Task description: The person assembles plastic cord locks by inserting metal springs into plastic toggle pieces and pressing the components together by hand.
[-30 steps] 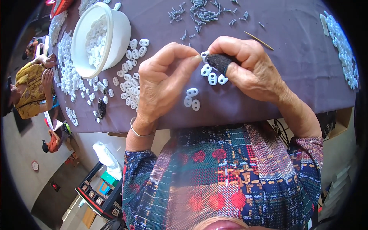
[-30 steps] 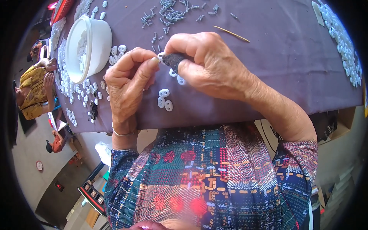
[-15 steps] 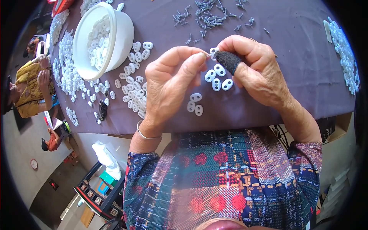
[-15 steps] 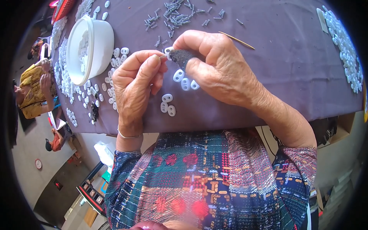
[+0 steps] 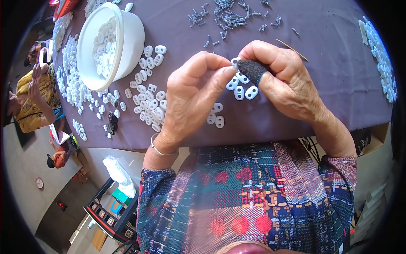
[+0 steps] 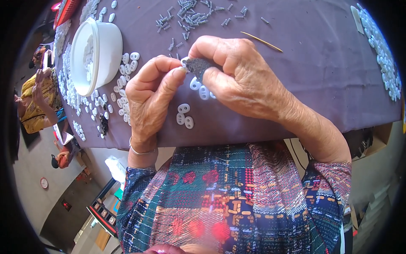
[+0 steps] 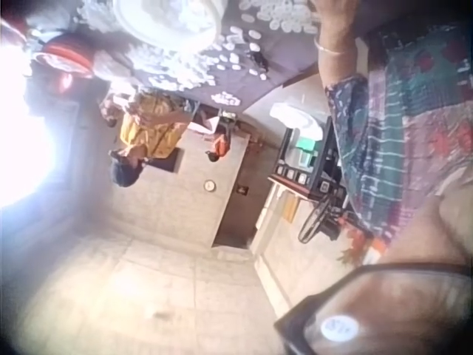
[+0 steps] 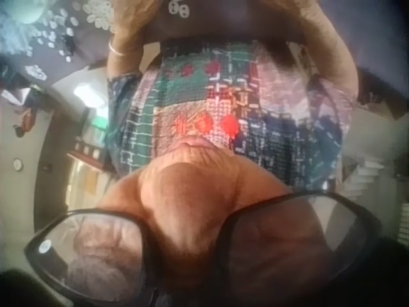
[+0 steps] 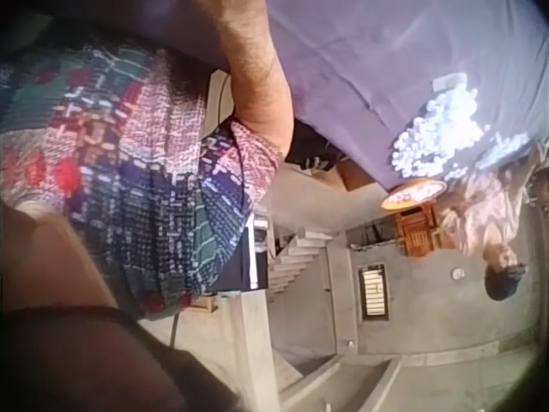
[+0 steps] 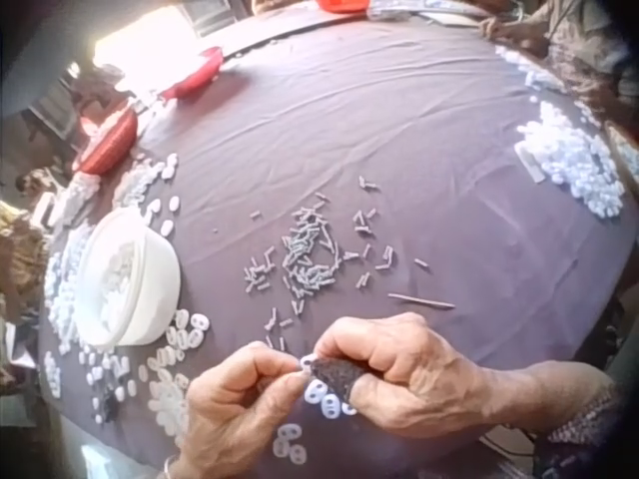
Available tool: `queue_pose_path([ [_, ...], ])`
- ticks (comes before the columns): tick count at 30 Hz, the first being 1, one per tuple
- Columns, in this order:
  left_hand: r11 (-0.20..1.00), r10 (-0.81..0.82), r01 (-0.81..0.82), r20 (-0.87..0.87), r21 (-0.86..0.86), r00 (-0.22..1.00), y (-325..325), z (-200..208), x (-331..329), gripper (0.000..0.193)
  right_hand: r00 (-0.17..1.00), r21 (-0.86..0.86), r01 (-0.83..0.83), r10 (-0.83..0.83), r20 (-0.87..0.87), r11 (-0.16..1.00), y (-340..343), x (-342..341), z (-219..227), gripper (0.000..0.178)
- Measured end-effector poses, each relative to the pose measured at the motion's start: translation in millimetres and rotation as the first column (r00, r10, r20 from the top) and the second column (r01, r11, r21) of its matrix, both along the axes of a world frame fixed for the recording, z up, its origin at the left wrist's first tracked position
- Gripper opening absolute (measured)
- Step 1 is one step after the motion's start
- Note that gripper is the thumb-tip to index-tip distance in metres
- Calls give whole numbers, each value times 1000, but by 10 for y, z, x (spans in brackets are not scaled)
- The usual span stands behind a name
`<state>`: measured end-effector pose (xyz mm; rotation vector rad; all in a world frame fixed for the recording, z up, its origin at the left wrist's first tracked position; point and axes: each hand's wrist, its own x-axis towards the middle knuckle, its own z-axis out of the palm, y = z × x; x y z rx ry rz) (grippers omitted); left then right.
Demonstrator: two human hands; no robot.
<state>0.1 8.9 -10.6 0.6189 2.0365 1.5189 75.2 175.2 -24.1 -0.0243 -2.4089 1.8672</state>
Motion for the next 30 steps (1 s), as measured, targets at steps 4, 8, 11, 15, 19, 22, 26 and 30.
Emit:
queue_pose_path([
  [4,994,-83,96,-246,43,966,13,-64,-29,9,999,28,13,-12,-47,1000,7,-8,12,17],
  [8,983,-129,157,-250,96,960,14,-73,-62,7,981,80,-27,42,-187,996,43,-15,-32,11],
  [11,977,-133,167,-232,133,963,6,-81,-71,7,997,10,-56,56,-49,998,35,10,71,11],
  [15,978,-169,192,-224,84,960,12,-12,-96,7,989,30,-56,59,-137,998,38,12,17,12],
  [19,996,-86,86,-41,5,995,26,106,-51,11,998,-154,-42,48,33,987,36,11,27,17],
  [22,1000,-20,21,152,-11,988,-24,131,-78,17,991,-223,-3,33,132,975,33,13,48,19],
  [26,1000,-17,17,184,4,983,-42,80,-62,21,981,-250,14,35,192,968,23,-3,70,22],
  [30,994,-56,67,126,-84,990,-32,82,-58,18,982,-247,17,31,186,969,31,3,41,22],
])
